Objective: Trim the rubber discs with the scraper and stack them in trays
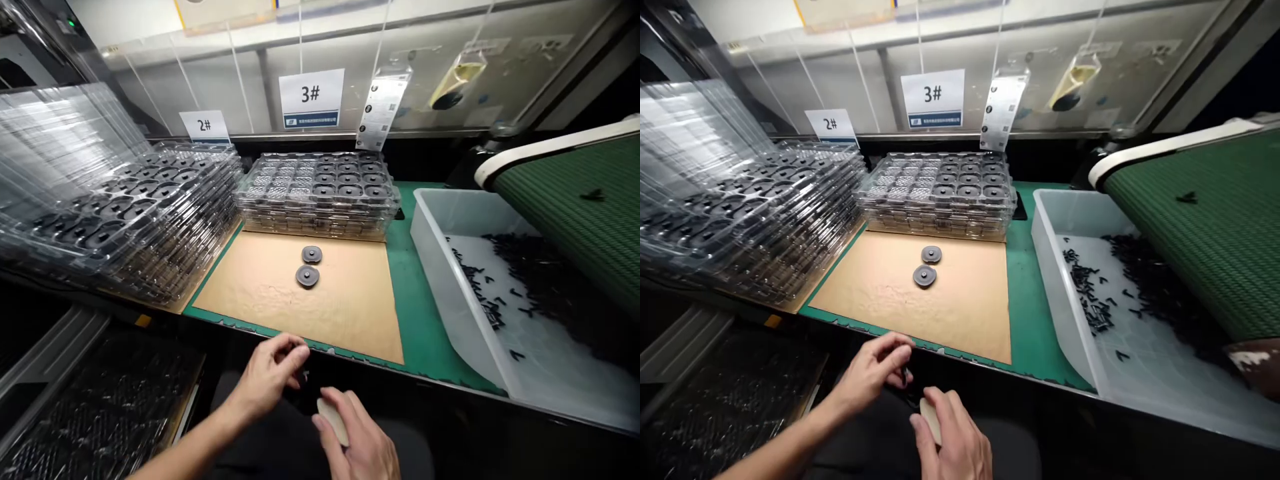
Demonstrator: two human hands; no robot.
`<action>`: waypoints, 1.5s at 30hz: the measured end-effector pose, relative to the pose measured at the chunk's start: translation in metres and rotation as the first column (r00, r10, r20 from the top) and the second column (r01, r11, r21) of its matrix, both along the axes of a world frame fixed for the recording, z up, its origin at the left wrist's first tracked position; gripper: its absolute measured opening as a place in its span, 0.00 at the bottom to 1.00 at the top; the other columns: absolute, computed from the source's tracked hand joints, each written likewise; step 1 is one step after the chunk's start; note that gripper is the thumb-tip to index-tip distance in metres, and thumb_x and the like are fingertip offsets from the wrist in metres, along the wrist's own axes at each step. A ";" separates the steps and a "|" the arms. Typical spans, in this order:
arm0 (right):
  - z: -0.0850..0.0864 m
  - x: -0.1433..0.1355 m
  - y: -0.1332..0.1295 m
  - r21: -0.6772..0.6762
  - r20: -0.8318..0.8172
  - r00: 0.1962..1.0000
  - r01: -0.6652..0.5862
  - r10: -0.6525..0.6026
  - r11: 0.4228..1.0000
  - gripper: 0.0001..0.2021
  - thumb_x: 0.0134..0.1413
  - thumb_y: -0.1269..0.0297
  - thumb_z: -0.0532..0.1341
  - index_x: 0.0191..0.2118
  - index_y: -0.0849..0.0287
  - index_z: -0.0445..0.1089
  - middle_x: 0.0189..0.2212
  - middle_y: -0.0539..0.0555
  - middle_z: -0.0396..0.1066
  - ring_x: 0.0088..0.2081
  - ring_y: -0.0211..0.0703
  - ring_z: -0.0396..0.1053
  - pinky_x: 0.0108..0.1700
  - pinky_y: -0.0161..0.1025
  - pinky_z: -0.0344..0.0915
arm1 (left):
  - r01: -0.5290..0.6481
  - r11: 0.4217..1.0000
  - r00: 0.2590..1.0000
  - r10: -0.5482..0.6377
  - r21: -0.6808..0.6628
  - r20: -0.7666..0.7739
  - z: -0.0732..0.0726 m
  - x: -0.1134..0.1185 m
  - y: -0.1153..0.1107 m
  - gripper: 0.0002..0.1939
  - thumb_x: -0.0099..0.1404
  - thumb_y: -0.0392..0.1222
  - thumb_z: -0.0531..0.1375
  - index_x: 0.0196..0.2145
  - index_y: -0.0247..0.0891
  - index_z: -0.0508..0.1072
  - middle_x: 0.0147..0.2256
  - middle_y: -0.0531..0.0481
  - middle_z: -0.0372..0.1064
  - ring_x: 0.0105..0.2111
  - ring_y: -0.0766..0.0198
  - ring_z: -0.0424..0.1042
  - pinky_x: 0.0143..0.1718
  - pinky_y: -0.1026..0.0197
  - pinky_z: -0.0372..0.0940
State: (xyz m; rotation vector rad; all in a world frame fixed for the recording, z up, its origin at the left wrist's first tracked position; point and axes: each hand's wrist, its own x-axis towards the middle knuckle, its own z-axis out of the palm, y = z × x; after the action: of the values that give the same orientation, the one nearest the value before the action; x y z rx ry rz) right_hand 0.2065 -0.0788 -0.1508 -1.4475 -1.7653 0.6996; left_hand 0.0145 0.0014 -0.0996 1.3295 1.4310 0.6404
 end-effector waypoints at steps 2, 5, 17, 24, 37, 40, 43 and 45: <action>0.009 0.000 0.005 0.053 0.047 0.992 -0.116 0.114 0.992 0.12 0.71 0.55 0.58 0.49 0.53 0.75 0.35 0.53 0.75 0.33 0.42 0.76 0.34 0.34 0.66 | -0.061 0.990 0.990 0.077 -0.127 0.121 -0.008 0.013 -0.027 0.26 0.71 0.64 0.58 0.43 0.34 0.75 0.35 0.46 0.74 0.31 0.58 0.78 0.30 0.60 0.74; 0.023 0.001 0.011 -0.082 -0.040 0.979 -0.204 0.201 0.976 0.15 0.72 0.58 0.55 0.34 0.56 0.72 0.28 0.52 0.69 0.29 0.38 0.68 0.32 0.34 0.61 | -0.161 0.956 0.940 0.224 -0.246 0.257 -0.011 0.016 -0.055 0.28 0.67 0.65 0.62 0.44 0.34 0.78 0.36 0.45 0.76 0.32 0.58 0.77 0.32 0.59 0.75; 0.041 -0.016 0.024 -0.634 -0.765 0.577 -0.596 -0.286 0.492 0.27 0.58 0.37 0.64 0.36 0.62 0.71 0.20 0.44 0.60 0.17 0.29 0.51 0.18 0.30 0.60 | -0.079 0.975 0.733 0.197 -0.206 0.651 0.009 -0.013 -0.071 0.34 0.61 0.52 0.73 0.62 0.45 0.74 0.62 0.37 0.72 0.60 0.44 0.72 0.59 0.52 0.67; 0.072 -0.001 0.022 -0.044 -0.188 0.981 0.029 -0.037 0.999 0.20 0.69 0.62 0.58 0.63 0.55 0.66 0.51 0.59 0.76 0.45 0.47 0.78 0.46 0.41 0.76 | -0.216 0.949 0.668 0.314 -0.228 0.675 0.021 -0.009 -0.063 0.33 0.53 0.52 0.78 0.55 0.43 0.79 0.57 0.39 0.75 0.55 0.50 0.76 0.55 0.60 0.69; 0.098 -0.004 0.028 0.080 -0.135 0.942 -0.298 0.306 0.951 0.22 0.68 0.76 0.56 0.65 0.57 0.66 0.43 0.57 0.76 0.42 0.43 0.76 0.44 0.39 0.75 | -0.242 0.938 0.643 0.346 -0.247 0.683 0.028 -0.012 -0.074 0.33 0.53 0.47 0.78 0.56 0.47 0.80 0.54 0.42 0.77 0.52 0.52 0.76 0.53 0.61 0.71; 0.098 -0.008 0.025 0.016 -0.158 0.956 -0.250 0.249 0.968 0.21 0.66 0.72 0.61 0.62 0.56 0.67 0.43 0.56 0.77 0.41 0.44 0.77 0.43 0.38 0.76 | -0.256 0.934 0.642 0.357 -0.250 0.679 0.029 -0.011 -0.074 0.32 0.53 0.46 0.78 0.56 0.47 0.80 0.54 0.43 0.77 0.53 0.51 0.76 0.52 0.61 0.71; 0.102 -0.011 0.025 0.005 -0.208 0.943 -0.263 0.259 0.965 0.13 0.66 0.71 0.61 0.53 0.56 0.72 0.39 0.54 0.76 0.37 0.41 0.75 0.38 0.36 0.73 | -0.259 0.934 0.627 0.356 -0.245 0.693 0.030 -0.011 -0.074 0.32 0.53 0.45 0.78 0.56 0.48 0.80 0.55 0.43 0.76 0.54 0.50 0.76 0.53 0.59 0.71; 0.105 -0.010 0.026 0.025 -0.192 0.957 -0.215 0.216 0.976 0.07 0.67 0.72 0.59 0.45 0.56 0.73 0.35 0.53 0.73 0.33 0.39 0.72 0.35 0.35 0.70 | -0.266 0.933 0.628 0.359 -0.242 0.691 0.030 -0.010 -0.074 0.33 0.52 0.44 0.79 0.56 0.47 0.80 0.55 0.43 0.76 0.54 0.49 0.76 0.54 0.59 0.70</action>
State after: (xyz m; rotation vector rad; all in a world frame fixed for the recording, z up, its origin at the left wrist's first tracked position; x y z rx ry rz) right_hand 0.1962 -0.0529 -0.0461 -1.1511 -1.7847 0.9181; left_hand 0.0043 -0.0725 -0.0693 0.5812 0.9944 1.1503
